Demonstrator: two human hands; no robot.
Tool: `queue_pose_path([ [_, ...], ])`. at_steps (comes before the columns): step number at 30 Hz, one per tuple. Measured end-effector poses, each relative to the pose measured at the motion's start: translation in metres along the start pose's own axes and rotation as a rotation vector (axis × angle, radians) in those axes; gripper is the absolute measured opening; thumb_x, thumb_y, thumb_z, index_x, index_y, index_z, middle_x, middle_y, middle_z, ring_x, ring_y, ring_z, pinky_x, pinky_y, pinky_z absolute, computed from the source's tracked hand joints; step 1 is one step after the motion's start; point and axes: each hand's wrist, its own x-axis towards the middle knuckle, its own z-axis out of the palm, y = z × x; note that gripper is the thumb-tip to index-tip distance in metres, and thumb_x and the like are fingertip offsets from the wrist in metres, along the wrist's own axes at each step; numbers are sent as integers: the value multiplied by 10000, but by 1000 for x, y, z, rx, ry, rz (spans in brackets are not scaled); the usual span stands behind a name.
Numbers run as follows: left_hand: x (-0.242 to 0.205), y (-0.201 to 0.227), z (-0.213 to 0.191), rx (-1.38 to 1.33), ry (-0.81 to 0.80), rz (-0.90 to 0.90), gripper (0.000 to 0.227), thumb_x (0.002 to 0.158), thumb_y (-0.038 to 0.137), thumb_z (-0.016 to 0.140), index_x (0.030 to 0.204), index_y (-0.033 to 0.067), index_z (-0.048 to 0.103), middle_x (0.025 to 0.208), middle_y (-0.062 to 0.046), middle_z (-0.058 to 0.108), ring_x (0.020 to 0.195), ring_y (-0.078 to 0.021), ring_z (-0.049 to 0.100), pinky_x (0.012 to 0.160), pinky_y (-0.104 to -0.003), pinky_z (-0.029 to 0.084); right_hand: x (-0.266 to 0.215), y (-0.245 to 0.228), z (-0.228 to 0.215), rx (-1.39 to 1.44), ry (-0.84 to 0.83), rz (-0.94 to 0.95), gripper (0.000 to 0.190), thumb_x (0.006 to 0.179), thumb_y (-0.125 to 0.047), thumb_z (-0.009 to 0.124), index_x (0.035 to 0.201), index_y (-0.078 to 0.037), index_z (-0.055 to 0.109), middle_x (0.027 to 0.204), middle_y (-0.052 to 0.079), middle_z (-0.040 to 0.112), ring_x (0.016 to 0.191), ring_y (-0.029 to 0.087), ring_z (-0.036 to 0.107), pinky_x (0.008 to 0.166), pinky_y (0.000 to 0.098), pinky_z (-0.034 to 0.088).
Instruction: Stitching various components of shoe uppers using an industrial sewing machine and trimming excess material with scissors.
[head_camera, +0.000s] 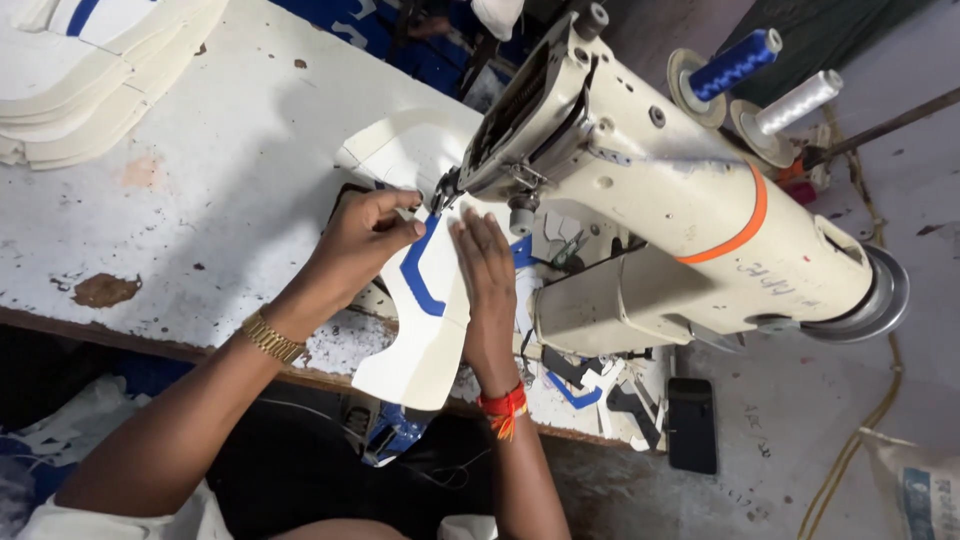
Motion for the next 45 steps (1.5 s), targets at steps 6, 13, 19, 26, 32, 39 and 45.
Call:
queue_pose_path([
  [6, 11, -6, -14, -66, -64, 0, 461, 932, 100, 671, 1344, -83, 576, 1101, -99, 729, 941, -100, 680, 833, -242, 583, -15, -13, -3, -160, -8, -61, 706, 791, 68, 460, 1459, -124, 581, 1558, 58, 535, 1521, 312, 404, 1271, 450, 340],
  [13, -5, 6, 5, 14, 7, -56, 487, 946, 120, 681, 1381, -70, 570, 977, -96, 698, 861, -111, 635, 753, -246, 554, -10, 22, 0, -126, -15, -64, 479, 993, -86, 606, 1463, -177, 611, 1568, 14, 563, 1542, 281, 435, 1242, 434, 358],
  [19, -31, 16, 12, -67, 68, -65, 513, 945, 117, 678, 1420, -30, 554, 957, -69, 709, 832, -88, 637, 719, -235, 553, -7, 17, -14, 13, -77, -146, 579, 882, -265, 712, 1432, -129, 594, 1536, 63, 534, 1503, 336, 394, 1206, 472, 387],
  [26, -48, 9, 18, -54, 117, -17, 524, 946, 97, 646, 1453, 33, 530, 950, -44, 729, 752, -54, 636, 628, -221, 556, -14, 20, -9, -58, -47, -194, 578, 904, -290, 746, 1437, -121, 598, 1537, 54, 554, 1516, 326, 409, 1232, 479, 381],
  [32, -40, -3, 27, -110, 169, 48, 489, 983, 79, 638, 1459, 19, 545, 872, -2, 648, 703, -28, 558, 603, -196, 510, -5, 26, -9, -59, -73, -116, 531, 919, -270, 716, 1431, -160, 627, 1530, 23, 585, 1521, 295, 427, 1240, 449, 401],
  [39, -18, -2, 31, -133, 235, 31, 458, 991, 60, 624, 1438, -8, 556, 817, 19, 610, 670, -19, 565, 594, -198, 546, 11, 35, -7, -51, -85, -106, 555, 922, -338, 687, 1443, -167, 601, 1524, 34, 570, 1504, 332, 411, 1230, 468, 375],
  [45, -3, 20, 32, -51, 225, -29, 434, 992, 68, 568, 1420, 4, 530, 738, 14, 620, 505, -35, 566, 454, -210, 506, 15, 43, 0, -90, -87, -60, 555, 937, -291, 665, 1473, -163, 589, 1541, 38, 565, 1488, 348, 442, 1224, 468, 363],
])
